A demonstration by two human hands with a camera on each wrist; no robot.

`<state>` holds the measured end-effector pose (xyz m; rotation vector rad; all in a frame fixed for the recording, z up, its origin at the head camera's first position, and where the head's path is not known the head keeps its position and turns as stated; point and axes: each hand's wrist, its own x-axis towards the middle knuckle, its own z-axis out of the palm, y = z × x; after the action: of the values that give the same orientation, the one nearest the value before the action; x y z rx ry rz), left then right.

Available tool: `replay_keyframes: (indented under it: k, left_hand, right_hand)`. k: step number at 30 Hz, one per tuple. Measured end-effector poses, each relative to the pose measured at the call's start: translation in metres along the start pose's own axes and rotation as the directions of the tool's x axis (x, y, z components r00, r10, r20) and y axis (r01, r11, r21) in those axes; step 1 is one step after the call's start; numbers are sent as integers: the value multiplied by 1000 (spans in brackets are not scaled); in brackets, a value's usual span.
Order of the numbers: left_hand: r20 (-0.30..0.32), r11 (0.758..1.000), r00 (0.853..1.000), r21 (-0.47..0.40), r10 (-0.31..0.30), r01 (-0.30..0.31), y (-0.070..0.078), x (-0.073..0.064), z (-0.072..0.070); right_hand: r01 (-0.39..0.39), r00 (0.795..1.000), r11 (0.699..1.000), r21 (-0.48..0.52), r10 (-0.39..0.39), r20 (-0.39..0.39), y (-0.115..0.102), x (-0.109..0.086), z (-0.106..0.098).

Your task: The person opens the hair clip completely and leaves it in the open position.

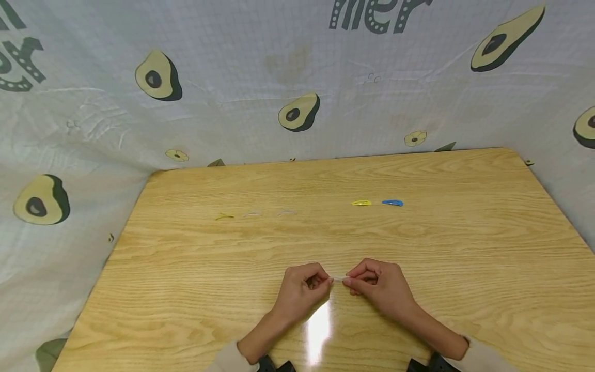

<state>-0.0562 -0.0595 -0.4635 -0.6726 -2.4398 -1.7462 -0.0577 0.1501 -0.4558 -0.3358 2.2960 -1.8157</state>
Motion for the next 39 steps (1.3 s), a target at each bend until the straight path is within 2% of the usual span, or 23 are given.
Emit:
replay_keyframes:
  k: [5,11,29,30,36,37,39]
  left_hand:
    - [-5,1000,1000,16,23,-23,-1,2,1]
    - [2,999,1000,33,8,-8,-2,5,1]
    - [-2,999,999,43,32,-31,-2,7,2]
    - [-5,999,999,41,32,-32,3,8,1]
    - [-16,998,998,39,53,-52,3,7,3]
    - [-12,998,998,39,58,-57,-2,6,5]
    - [-10,997,998,40,70,-69,-2,6,5]
  right_hand:
    - [0,1000,1000,-4,0,-24,0,0,1]
    - [-4,999,1000,3,4,-53,-1,1,1]
    - [13,997,1000,0,-13,-74,-4,1,2]
    - [11,997,1000,2,-11,-74,-4,1,2]
    - [8,997,1000,11,-8,-82,-3,0,3]
    - [15,996,1000,10,-14,-85,-3,0,3]
    - [29,996,1000,7,-29,-90,-2,0,3]
